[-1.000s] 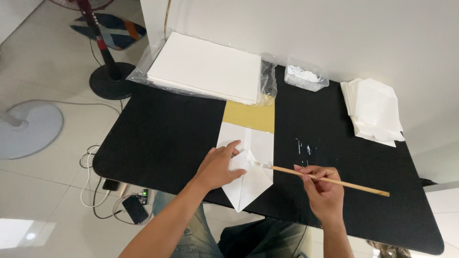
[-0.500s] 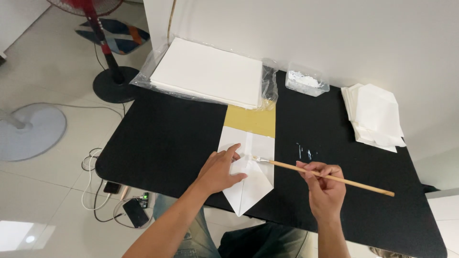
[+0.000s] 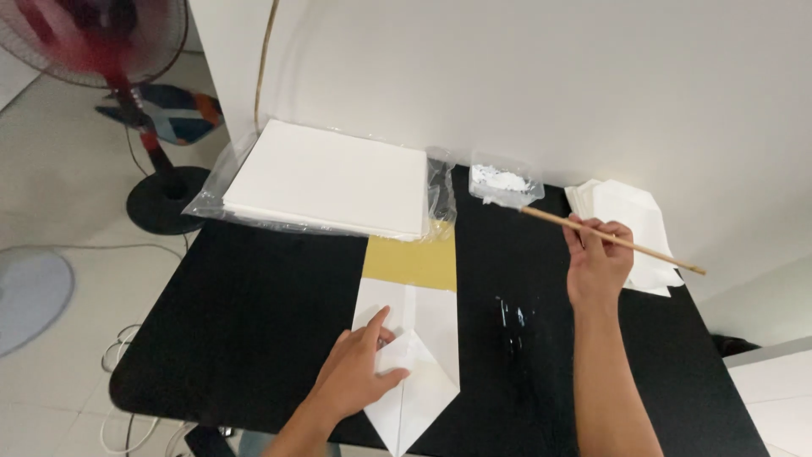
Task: Folding paper and applying glue with a brush to assemble a paper product
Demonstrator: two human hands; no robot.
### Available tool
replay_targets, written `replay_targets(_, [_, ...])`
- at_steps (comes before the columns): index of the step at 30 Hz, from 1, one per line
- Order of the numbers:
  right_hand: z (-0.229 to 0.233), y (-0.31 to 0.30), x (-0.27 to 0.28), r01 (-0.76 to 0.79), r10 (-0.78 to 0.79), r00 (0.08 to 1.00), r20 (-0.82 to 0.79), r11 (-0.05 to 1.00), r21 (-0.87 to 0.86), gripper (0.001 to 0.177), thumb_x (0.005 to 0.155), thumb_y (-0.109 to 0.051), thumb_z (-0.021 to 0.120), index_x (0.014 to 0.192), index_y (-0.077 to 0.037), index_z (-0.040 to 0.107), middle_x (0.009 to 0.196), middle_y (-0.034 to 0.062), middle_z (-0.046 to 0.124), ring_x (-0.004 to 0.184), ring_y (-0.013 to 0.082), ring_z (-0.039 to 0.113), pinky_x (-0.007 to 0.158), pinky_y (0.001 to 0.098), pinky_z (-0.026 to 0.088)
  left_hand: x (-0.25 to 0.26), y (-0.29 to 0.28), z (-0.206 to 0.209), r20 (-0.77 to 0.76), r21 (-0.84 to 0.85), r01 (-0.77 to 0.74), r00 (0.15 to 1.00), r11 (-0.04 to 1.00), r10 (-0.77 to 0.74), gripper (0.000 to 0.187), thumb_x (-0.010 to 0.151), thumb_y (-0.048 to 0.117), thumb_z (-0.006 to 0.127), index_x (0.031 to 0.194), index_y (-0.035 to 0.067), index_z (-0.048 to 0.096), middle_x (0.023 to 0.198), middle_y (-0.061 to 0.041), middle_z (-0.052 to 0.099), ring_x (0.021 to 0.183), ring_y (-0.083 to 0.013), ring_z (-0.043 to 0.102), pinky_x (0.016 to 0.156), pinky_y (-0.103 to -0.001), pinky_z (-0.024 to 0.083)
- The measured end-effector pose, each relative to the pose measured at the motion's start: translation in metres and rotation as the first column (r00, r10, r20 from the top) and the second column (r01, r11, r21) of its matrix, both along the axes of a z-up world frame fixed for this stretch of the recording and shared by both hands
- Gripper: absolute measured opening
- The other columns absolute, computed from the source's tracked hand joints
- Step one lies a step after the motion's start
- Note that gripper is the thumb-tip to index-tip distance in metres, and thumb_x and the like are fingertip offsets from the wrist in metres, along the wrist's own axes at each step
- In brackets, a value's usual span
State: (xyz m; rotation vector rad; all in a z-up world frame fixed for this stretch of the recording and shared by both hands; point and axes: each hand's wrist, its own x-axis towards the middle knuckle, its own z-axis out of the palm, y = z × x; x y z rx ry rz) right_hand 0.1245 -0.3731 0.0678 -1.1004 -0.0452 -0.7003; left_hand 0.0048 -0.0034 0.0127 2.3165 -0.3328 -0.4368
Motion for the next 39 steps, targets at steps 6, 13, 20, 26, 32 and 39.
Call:
replay_targets(6, [-0.030, -0.054, 0.126, 0.187, -0.183, 0.981, -0.060, 0.979, 0.079, 0.030, 0.090, 0.013, 0.066, 0.095, -0.012, 0.051, 0.087, 0.0090, 0.065, 0.093, 0.0243, 0.075, 0.096, 0.0411, 0.065, 0.007, -0.001, -0.026, 0.036, -0.009, -0.006, 0.999, 1.000, 0.006, 0.104, 0.083, 0.048, 0.082, 0.162, 0.016, 0.021, 0.132, 0.006, 0.067, 0.124, -0.0149, 0.062, 0.113, -0.037, 0.034])
replay_targets(13, [-0.026, -0.056, 0.153, 0.113, -0.220, 0.943, -0.248, 0.916, -0.384, 0.033, 0.091, 0.008, 0.064, 0.100, -0.014, 0.041, 0.091, 0.0055, 0.062, 0.093, 0.0188, 0.076, 0.091, 0.0295, 0.062, 0.015, -0.001, -0.034, -0.097, 0.036, 0.006, 0.995, 0.999, -0.003, 0.107, 0.082, 0.051, 0.080, 0.163, 0.022, 0.017, 0.128, 0.012, 0.066, 0.115, -0.0106, 0.065, 0.112, -0.034, 0.035])
replay_targets(20, [0.006, -0.051, 0.154, -0.110, -0.268, 0.908, -0.321, 0.588, -0.801, 0.024, 0.092, -0.002, 0.064, 0.087, -0.015, 0.045, 0.088, 0.0011, 0.066, 0.098, 0.0170, 0.075, 0.080, 0.0297, 0.058, 0.016, 0.000, -0.043, -0.101, -0.007, -0.026, 0.995, 1.000, 0.025, 0.109, 0.077, 0.051, 0.083, 0.162, 0.025, 0.021, 0.127, 0.017, 0.068, 0.116, -0.0076, 0.068, 0.110, -0.030, 0.034])
replay_targets(26, [-0.029, -0.060, 0.158, 0.049, -0.264, 0.954, -0.139, 0.598, -0.800, 0.022, 0.090, 0.004, 0.055, 0.085, -0.014, 0.043, 0.095, 0.0057, 0.070, 0.109, 0.0194, 0.074, 0.085, 0.0274, 0.056, 0.018, -0.002, -0.046, -0.091, 0.030, 0.006, 0.996, 1.000, -0.003, 0.110, 0.080, 0.051, 0.085, 0.163, 0.024, 0.017, 0.128, 0.016, 0.067, 0.117, -0.0084, 0.066, 0.112, -0.032, 0.035])
replay_targets(32, [-0.003, -0.045, 0.144, 0.193, -0.241, 0.969, -0.049, 0.868, -0.457, 0.029, 0.091, 0.010, 0.056, 0.093, -0.014, 0.042, 0.093, 0.0037, 0.062, 0.099, 0.0171, 0.073, 0.106, 0.0309, 0.058, 0.018, -0.001, -0.063, 0.012, -0.023, 0.002, 1.000, 1.000, -0.002, 0.108, 0.078, 0.052, 0.083, 0.161, 0.021, 0.023, 0.124, 0.014, 0.070, 0.112, -0.0099, 0.069, 0.106, -0.033, 0.038])
replay_targets(39, [0.027, -0.025, 0.113, 0.145, -0.178, 0.971, -0.162, 0.970, -0.196, 0.035, 0.092, 0.011, 0.062, 0.094, -0.017, 0.041, 0.089, 0.0036, 0.061, 0.103, 0.0212, 0.075, 0.099, 0.0330, 0.064, 0.011, -0.003, -0.010, -0.124, 0.075, -0.008, 0.992, 0.997, 0.017, 0.101, 0.085, 0.050, 0.078, 0.163, 0.024, 0.019, 0.132, 0.011, 0.065, 0.119, -0.0106, 0.062, 0.117, -0.035, 0.030])
